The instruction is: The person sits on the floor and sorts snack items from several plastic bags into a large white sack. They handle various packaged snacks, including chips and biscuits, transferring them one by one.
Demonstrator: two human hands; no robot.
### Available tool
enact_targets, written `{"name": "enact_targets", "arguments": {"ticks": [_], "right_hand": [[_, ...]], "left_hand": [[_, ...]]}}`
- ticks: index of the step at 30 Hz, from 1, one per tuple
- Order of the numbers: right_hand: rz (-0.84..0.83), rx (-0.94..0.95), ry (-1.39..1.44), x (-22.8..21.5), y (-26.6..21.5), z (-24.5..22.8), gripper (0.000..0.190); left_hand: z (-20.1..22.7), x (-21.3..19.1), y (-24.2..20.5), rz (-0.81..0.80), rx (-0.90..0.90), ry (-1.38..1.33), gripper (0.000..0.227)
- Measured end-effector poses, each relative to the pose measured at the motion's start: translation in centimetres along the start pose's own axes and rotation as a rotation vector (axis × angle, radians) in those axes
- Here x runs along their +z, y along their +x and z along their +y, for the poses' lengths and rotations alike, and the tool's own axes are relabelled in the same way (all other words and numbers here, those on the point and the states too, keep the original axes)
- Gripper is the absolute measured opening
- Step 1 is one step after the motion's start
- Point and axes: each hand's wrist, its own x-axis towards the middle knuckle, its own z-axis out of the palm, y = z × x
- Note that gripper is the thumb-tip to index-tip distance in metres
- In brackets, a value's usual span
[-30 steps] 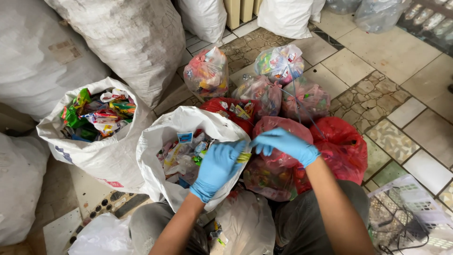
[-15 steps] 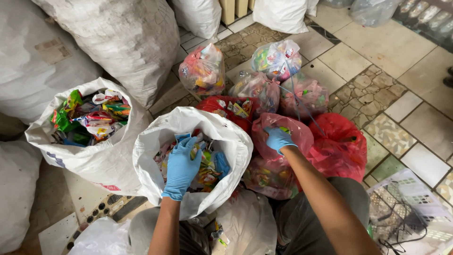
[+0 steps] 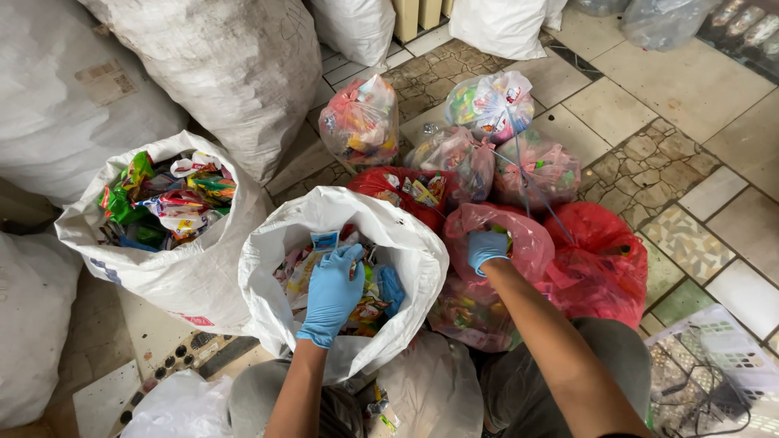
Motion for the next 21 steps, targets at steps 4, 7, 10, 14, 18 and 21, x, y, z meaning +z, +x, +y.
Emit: {"name": "enact_targets", "arguments": {"ticks": [4,7,10,14,18,21], "right_hand": [[0.024,-0.072,-0.05,-0.5,0.1,1.1,0.04],[0.021,-0.157,-0.018,-4.1,-2.9,1.7,0.041],[0.028,-0.249,0.135,-8.2,-6.1,2.2,0.042],[0.017,-0.183,0.803,-11.4,-9.4,5.3,0.033],[0.125,-0.276,1.103,-15.9,-17.1,5.9,0.021],[0.196,-0.295,1.045,-16.9,-19.1,6.0,0.019]], "left_hand": [[0.9,-0.7,-0.2,0.0,-0.001,-0.023,0.024],[0.6,0.2,-0.8,0.011,0.01,-0.044,0.023],[0.0,1.4,-0.9,0.011,0.018,-0.043,0.024],[0.4,0.6,-1.7,0.027,-0.013,-0.129,0.027],[1.6,2.9,-2.2,0.34,0.141,-0.386,0.028],[4.8,1.9,-3.1,0.347,0.178,-0.584,0.026]]}}
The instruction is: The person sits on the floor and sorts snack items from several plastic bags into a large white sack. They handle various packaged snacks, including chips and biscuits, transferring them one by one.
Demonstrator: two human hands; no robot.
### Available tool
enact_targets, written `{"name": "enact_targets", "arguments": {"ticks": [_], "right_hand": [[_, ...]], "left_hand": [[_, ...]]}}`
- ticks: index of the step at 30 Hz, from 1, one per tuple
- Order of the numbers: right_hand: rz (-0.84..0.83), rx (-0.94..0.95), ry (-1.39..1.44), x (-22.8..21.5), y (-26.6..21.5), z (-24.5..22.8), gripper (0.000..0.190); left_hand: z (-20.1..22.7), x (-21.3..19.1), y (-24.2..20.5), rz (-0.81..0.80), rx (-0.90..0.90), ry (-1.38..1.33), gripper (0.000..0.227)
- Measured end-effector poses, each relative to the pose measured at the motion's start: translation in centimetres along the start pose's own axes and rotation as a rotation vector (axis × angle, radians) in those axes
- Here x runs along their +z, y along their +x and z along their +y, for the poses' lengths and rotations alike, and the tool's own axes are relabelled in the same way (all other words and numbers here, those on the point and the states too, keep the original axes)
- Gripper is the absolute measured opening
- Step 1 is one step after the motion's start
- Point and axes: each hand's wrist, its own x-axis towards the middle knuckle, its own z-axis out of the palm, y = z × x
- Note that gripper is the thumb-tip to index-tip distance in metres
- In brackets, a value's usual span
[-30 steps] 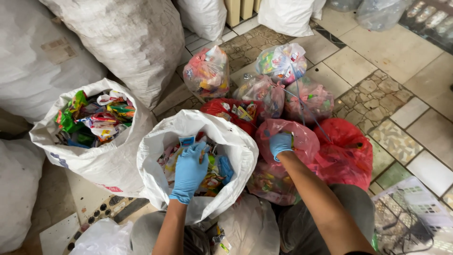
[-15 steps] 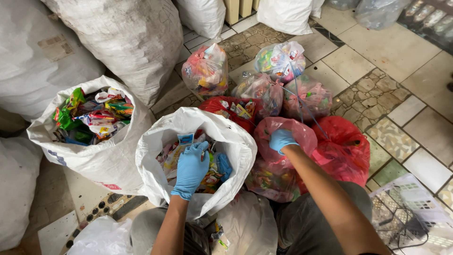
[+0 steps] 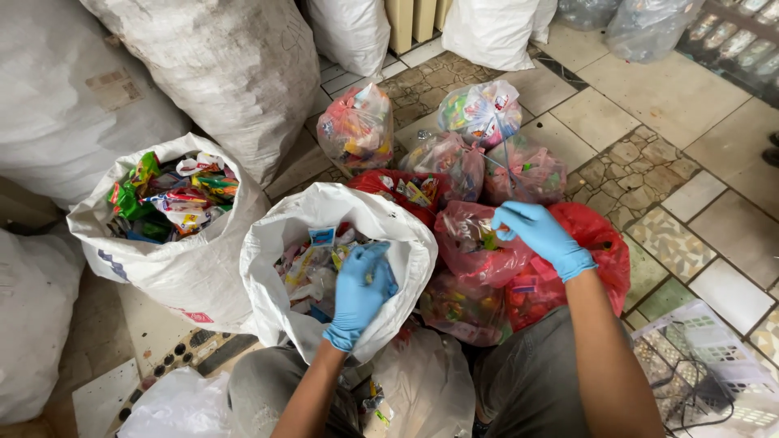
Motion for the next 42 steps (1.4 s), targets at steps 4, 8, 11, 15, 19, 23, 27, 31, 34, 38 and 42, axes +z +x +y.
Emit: {"name": "enact_targets", "arguments": {"ticks": [4,8,11,15,19,23,27,31,34,38,42], "right_hand": [[-0.08,-0.159,0.304,1.1,-2.4,-3.6,0.019],[-0.43,-0.3,0.511,4.6,-2.1,-2.3,0.022],[-0.642,-0.347,0.483,5.0,-2.8,-5.1,0.026],[-0.51,-0.226,0.512,4.3,-1.4,-3.1,0.039],[-0.095,-0.013,0.252,3.2,1.0,-0.4,0.025],[0.071,-0.003,-0.208,3.6,3.8,4.9,0.018],[0.092,-0.175,-0.797,5.7,7.9,12.0,0.017],[-0.168,-0.072,-0.857,8.0,8.0,12.2,0.032],[-0.211,0.003,-0.95,9.8,10.7,18.7,0.034],[-0.216,0.204,-0.932,10.5,10.5,21.4,0.041],[-0.163,0.272,-1.221,10.9,13.6,28.4,0.043]], "left_hand": [[10.0,-2.6,1.2,-0.183,0.152,-0.12,0.057],[11.2,-1.0,1.6,-0.32,0.287,0.067,0.076],[5.7,0.0,1.9,-0.252,0.227,0.124,0.078],[0.4,-1.2,2.0,-0.145,0.149,0.203,0.082],[-4.7,-3.7,0.9,-0.283,-0.071,0.518,0.038],[-7.7,-3.8,1.0,-0.409,-0.316,0.715,0.043],[-4.5,-4.1,1.6,-0.329,-0.212,0.64,0.041],[-5.2,-2.7,0.9,-0.274,-0.153,0.521,0.039],[-5.6,-2.1,0.9,-0.269,-0.124,0.526,0.035],[-6.9,-1.3,0.8,-0.238,-0.173,0.563,0.029],[-7.1,-1.5,1.3,-0.269,-0.159,0.535,0.028]]}}
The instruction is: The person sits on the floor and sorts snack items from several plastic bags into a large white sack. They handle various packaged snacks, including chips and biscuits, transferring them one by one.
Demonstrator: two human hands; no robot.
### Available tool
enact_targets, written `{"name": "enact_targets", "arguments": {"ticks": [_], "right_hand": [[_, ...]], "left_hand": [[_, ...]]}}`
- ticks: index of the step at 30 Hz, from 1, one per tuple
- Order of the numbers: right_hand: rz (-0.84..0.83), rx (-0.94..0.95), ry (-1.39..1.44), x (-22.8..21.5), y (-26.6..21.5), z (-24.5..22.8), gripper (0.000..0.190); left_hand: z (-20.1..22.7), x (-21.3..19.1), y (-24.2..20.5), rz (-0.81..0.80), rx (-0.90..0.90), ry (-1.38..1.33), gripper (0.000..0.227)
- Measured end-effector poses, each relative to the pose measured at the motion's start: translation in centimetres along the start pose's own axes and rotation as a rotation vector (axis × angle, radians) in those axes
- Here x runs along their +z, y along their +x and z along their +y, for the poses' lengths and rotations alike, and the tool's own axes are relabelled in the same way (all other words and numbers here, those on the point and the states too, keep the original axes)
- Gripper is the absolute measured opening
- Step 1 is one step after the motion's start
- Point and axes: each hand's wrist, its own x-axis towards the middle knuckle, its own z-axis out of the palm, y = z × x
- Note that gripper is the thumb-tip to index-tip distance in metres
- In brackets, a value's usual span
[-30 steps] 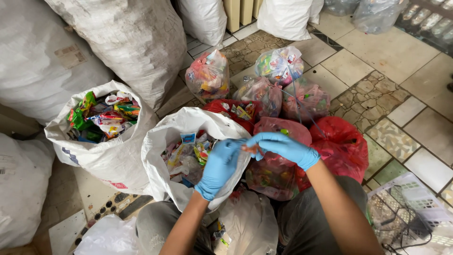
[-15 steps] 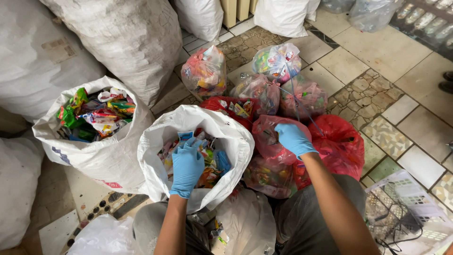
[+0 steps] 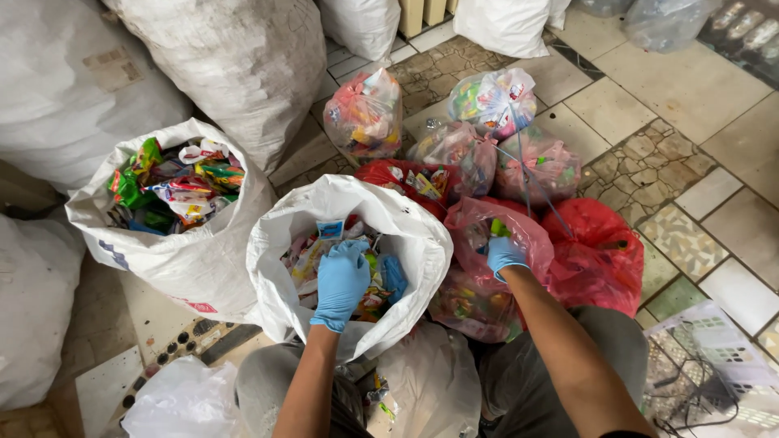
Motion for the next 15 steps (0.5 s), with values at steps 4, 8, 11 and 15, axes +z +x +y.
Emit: {"name": "enact_targets", "arguments": {"ticks": [4,8,11,15], "right_hand": [[-0.123,0.091,0.084,0.1,-1.1,-0.7,0.069],[-0.133,0.06,0.051,1.4,-0.2,-0.2,0.081],[-0.071,0.03,0.055,1.8,0.4,-0.1,0.067],[0.017,-0.01,0.061,2.0,1.3,-0.1,0.05]], "left_hand": [[1.7,-1.3,0.4,-0.068,-0.035,0.02,0.031],[1.4,-0.6,0.6,-0.061,-0.026,0.057,0.029],[1.5,-0.9,0.2,-0.054,-0.024,0.036,0.029],[1.5,-1.4,0.3,-0.07,-0.057,0.007,0.027]]}}
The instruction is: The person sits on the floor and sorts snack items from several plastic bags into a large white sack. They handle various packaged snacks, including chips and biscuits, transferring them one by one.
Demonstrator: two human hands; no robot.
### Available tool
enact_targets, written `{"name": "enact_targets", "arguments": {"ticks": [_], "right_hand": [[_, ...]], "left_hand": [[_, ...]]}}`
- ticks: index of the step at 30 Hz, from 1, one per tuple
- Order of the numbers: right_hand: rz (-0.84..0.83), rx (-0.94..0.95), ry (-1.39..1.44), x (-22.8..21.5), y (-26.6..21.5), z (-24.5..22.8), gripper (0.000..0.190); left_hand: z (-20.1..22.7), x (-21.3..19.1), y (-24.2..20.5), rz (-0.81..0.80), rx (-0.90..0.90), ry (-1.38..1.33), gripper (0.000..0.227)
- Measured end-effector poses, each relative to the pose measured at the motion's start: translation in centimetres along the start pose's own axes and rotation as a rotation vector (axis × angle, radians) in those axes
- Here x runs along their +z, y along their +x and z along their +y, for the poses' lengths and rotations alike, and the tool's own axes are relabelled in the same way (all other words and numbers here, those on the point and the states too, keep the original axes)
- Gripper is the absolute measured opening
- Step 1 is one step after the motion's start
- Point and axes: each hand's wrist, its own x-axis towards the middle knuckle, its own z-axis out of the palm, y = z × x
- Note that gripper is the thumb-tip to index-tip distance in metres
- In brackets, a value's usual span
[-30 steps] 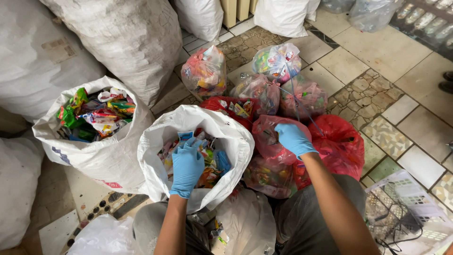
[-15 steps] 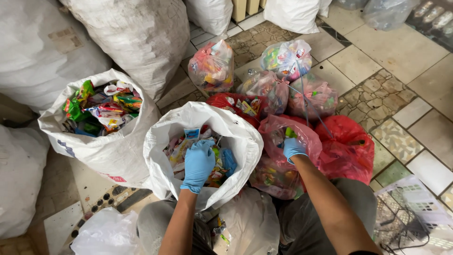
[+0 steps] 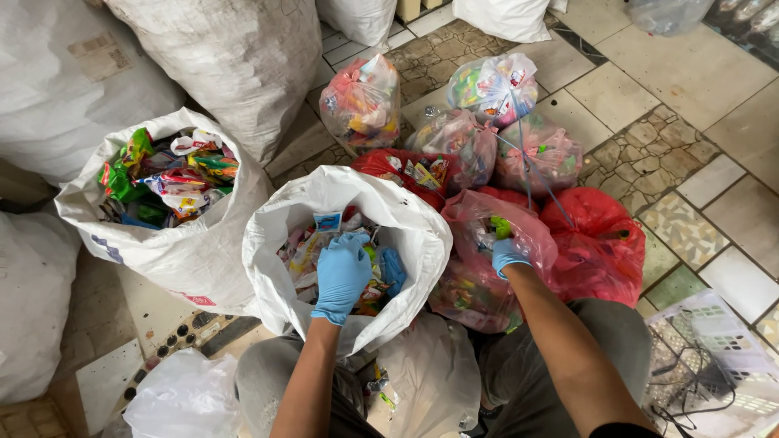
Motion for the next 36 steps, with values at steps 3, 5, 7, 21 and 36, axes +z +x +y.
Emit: {"name": "enact_targets", "arguments": {"ticks": [3,5,7,21,36], "right_hand": [[0.061,-0.029,0.003,0.3,0.4,0.4,0.039],[0.104,-0.046,0.006,0.5,0.8,0.6,0.035],[0.146,-0.064,0.008,0.6,1.1,1.0,0.034],[0.001,-0.15,0.287,-14.3,-7.7,1.1,0.041],[0.0,-0.46,1.198,-30.6,-24.9,-3.1,0.044]], "left_hand": [[0.0,0.0,-0.1,0.002,-0.018,-0.035,0.027],[-0.1,0.2,-0.1,0.017,-0.028,-0.052,0.025],[0.1,-0.1,-0.1,0.022,-0.018,-0.052,0.024],[-1.1,1.9,-0.5,0.051,0.031,-0.038,0.023],[11.2,-7.9,-4.9,0.024,0.105,-0.951,0.05]]}}
